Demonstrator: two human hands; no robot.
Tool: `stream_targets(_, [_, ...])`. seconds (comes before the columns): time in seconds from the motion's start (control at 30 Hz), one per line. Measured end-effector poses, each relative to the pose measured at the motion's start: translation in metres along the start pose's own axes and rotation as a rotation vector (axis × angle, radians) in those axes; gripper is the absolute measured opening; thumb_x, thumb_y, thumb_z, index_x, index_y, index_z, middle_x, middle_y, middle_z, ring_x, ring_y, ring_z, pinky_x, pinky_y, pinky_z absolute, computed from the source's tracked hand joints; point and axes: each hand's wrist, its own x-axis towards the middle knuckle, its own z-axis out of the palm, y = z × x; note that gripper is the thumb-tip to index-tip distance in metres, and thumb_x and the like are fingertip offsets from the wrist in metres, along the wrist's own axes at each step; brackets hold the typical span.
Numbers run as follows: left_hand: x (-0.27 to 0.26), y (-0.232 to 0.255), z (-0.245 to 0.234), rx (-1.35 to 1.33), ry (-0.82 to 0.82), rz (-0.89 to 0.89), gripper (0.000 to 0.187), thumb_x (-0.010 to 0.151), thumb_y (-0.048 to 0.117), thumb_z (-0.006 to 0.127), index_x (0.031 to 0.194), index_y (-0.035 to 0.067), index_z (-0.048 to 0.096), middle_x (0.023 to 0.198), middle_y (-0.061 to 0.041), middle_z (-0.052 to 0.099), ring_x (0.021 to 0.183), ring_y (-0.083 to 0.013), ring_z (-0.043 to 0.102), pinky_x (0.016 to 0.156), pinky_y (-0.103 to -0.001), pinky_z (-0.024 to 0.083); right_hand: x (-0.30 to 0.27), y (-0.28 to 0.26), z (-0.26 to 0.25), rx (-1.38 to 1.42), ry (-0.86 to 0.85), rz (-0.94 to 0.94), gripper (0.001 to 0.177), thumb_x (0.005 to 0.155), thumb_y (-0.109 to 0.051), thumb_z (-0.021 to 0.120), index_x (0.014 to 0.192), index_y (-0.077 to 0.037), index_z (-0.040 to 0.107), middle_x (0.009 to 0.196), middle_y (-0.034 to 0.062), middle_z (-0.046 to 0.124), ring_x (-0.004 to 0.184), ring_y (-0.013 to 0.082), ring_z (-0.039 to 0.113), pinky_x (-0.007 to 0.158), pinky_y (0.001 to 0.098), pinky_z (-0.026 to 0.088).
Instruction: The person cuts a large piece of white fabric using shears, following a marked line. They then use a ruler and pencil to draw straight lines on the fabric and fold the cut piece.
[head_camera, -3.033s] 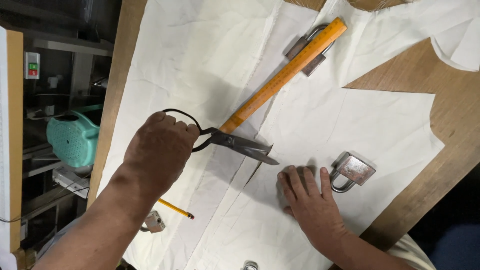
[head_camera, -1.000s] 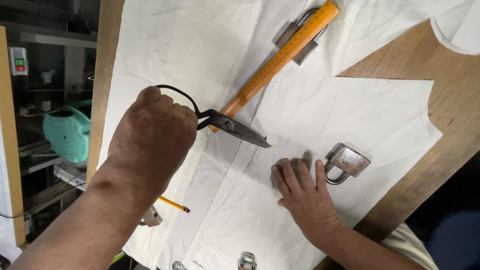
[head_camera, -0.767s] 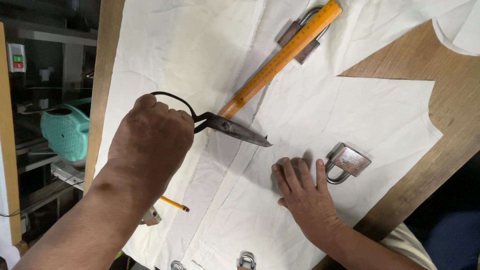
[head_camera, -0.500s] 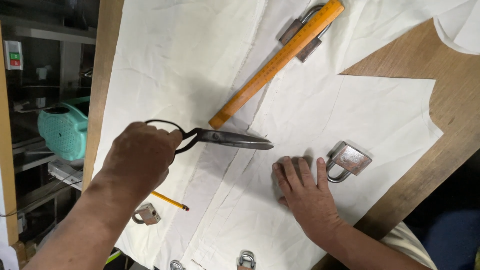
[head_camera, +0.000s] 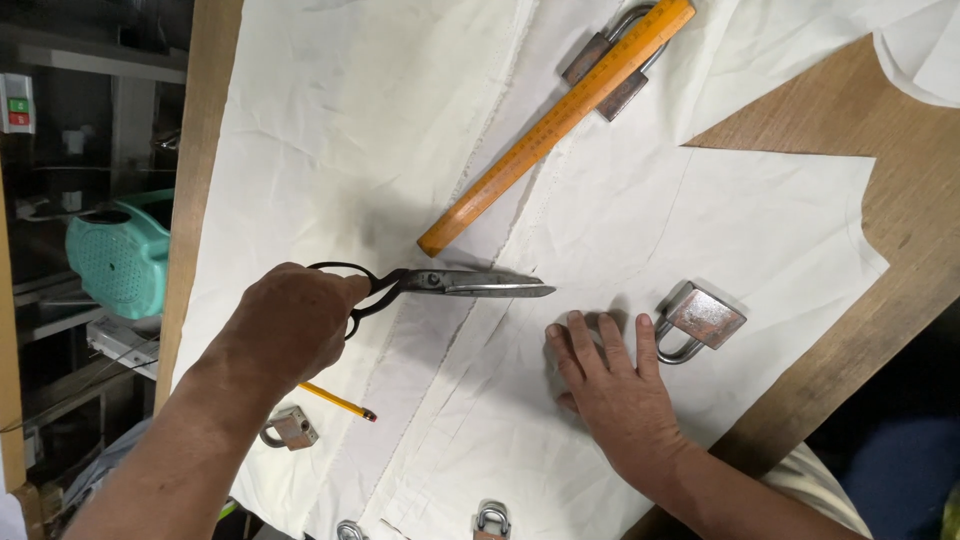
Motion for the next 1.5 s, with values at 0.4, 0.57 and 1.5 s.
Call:
stream_targets(0.4, [0.005,0.0,0.007,0.034,0.039,0.003,0.035,0.083,0.0,0.059,0.1,0.029,0.063,0.058,0.002,0.06,0.062,-0.0232,0.06,0.045,-0.037,0.048,0.001,0.002,0.0,0.035,0.017,-0.008,0.093,0.079,-0.066,0.061,0.157,-0.02,0.039,0.156,0.0072,0.046,0.138,0.0355,0.049,0.118,0.0699,0.031])
stream_targets(0.57, [0.006,-0.001,0.01,-0.004,0.069,0.007,0.03,0.08,0.0,0.063,0.094,0.026,0.064,0.06,0.001,0.063,0.066,-0.0266,0.064,0.053,-0.038,0.054,0.001,0.003,-0.003,0.013,0.002,-0.015,0.09,0.084,-0.066,0.056,0.158,-0.019,0.036,0.159,0.0072,0.044,0.139,0.0347,0.048,0.119,0.0695,0.03])
stream_targets(1.5, [0.006,0.017,-0.002,-0.031,-0.121,-0.032,0.036,0.087,0.005,0.058,0.112,0.031,0.061,0.064,0.002,0.066,0.072,-0.0243,0.065,0.057,-0.036,0.054,0.001,0.003,-0.003,0.011,-0.005,-0.025,0.088,0.085,-0.065,0.055,0.158,-0.019,0.037,0.159,0.0076,0.044,0.139,0.0359,0.049,0.119,0.0699,0.03])
